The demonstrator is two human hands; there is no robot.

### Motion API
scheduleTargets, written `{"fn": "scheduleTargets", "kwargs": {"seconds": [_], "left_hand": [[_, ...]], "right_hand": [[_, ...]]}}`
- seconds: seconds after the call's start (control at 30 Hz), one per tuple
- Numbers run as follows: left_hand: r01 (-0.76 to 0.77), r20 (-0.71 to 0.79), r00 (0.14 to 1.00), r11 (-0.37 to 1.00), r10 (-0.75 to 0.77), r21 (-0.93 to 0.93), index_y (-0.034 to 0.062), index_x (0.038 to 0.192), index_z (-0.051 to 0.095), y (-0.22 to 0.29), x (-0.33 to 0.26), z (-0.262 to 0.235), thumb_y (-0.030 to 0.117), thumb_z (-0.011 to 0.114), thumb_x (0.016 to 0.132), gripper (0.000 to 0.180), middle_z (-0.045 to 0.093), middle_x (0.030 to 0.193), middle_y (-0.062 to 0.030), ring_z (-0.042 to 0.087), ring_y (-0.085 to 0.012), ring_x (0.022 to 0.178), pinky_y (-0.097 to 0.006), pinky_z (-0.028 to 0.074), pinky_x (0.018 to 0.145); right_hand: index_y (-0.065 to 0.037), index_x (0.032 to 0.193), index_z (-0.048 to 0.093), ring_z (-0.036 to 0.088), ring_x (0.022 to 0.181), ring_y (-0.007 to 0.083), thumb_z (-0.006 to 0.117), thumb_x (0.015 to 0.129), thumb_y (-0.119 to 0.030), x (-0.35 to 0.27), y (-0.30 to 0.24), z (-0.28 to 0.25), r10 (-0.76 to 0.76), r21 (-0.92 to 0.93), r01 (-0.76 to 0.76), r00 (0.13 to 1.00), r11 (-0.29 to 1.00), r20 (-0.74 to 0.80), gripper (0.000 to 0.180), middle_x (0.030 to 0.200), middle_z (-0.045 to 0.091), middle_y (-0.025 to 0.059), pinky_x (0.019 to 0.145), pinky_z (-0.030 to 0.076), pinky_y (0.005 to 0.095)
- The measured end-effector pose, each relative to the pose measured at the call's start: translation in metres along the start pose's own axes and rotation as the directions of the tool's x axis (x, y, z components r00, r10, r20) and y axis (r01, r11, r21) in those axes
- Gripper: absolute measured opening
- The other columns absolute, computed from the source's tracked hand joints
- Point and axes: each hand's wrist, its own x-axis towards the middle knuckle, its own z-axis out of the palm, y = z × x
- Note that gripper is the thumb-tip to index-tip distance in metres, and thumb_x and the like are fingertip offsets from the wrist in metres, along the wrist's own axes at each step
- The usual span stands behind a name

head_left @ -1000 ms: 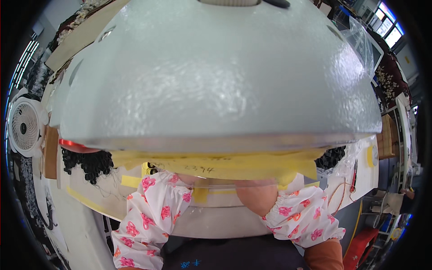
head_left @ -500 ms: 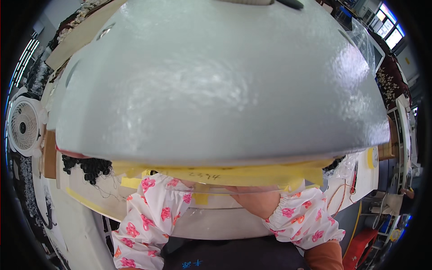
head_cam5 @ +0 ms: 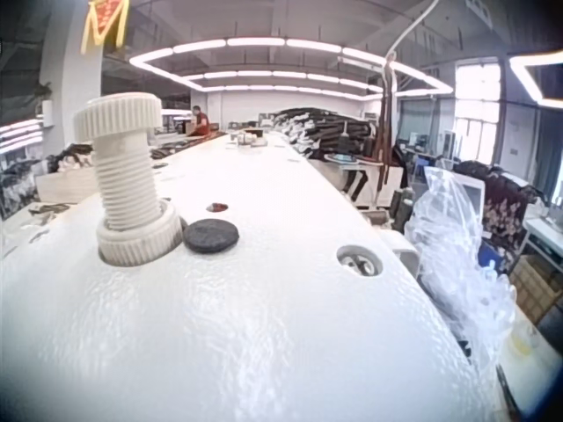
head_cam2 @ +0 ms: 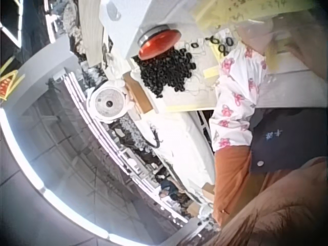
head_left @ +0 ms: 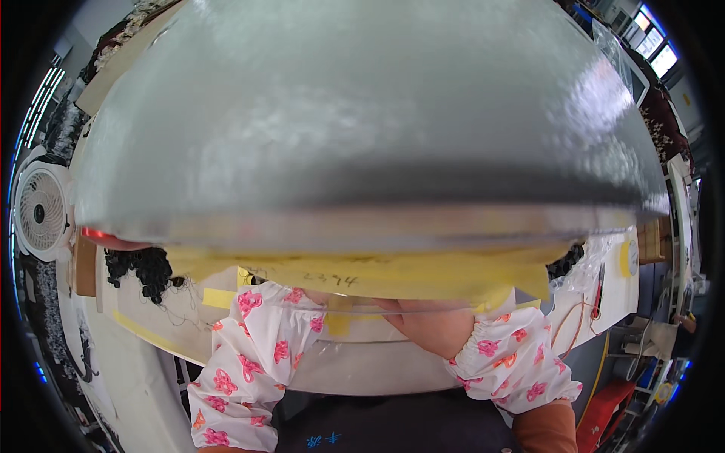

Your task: The person attaches black plastic or leather components to a substrate using a specialized assembly machine.

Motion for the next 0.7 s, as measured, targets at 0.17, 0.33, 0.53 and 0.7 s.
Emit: {"fn": "scheduleTargets", "kwargs": {"seconds": [0.17,0.33,0.53,0.7], "left_hand": [[-0.265,-0.098,0.938,0.870,0.333,0.415,0.0040,0.099,0.062,-0.018,-0.023,0.010,0.027,0.056,0.086,0.028,0.064,0.096,-0.0122,0.059,-0.0295,0.089,-0.039,0.045,0.077],[0.066,-0.001,0.998,0.997,-0.066,0.050,0.0051,0.097,0.062,0.022,-0.002,-0.016,0.022,0.056,0.086,0.021,0.062,0.099,-0.0092,0.059,-0.0270,0.090,-0.036,0.045,0.077],[0.017,-0.095,0.995,0.993,-0.028,-0.114,0.0076,0.102,0.061,0.036,-0.004,-0.028,0.022,0.057,0.083,0.024,0.064,0.092,-0.0081,0.060,-0.0254,0.087,-0.038,0.044,0.078],[-0.282,-0.197,0.935,0.955,0.295,0.090,0.0055,0.070,0.058,0.063,-0.017,-0.040,0.011,0.065,0.076,0.011,0.056,0.059,-0.0050,0.051,-0.0237,0.052,-0.037,0.037,0.065]], "right_hand": [[0.002,0.108,0.055,0.042,0.111,0.0288,0.065,0.074,-0.037,0.005,-0.006,-0.009,-0.036,-0.094,0.034,0.999,0.995,-0.011,0.053,0.111,0.055,0.0159,0.088,0.038,0.0517],[0.002,0.109,0.055,0.043,0.109,0.0281,0.064,0.074,-0.037,-0.001,-0.004,-0.010,0.005,-0.123,-0.010,0.999,0.992,-0.044,0.054,0.110,0.055,0.0151,0.089,0.037,0.0506],[0.001,0.105,0.055,0.048,0.100,0.0268,0.065,0.073,-0.030,0.006,-0.003,-0.011,-0.116,-0.163,0.089,0.978,0.983,-0.172,0.046,0.106,0.055,0.0133,0.082,0.039,0.0432],[-0.002,0.096,0.057,0.052,0.088,0.0270,0.066,0.071,-0.012,0.006,0.029,-0.026,-0.087,-0.115,0.049,0.933,0.992,-0.349,0.028,0.097,0.056,0.0102,0.072,0.042,0.0360]]}}
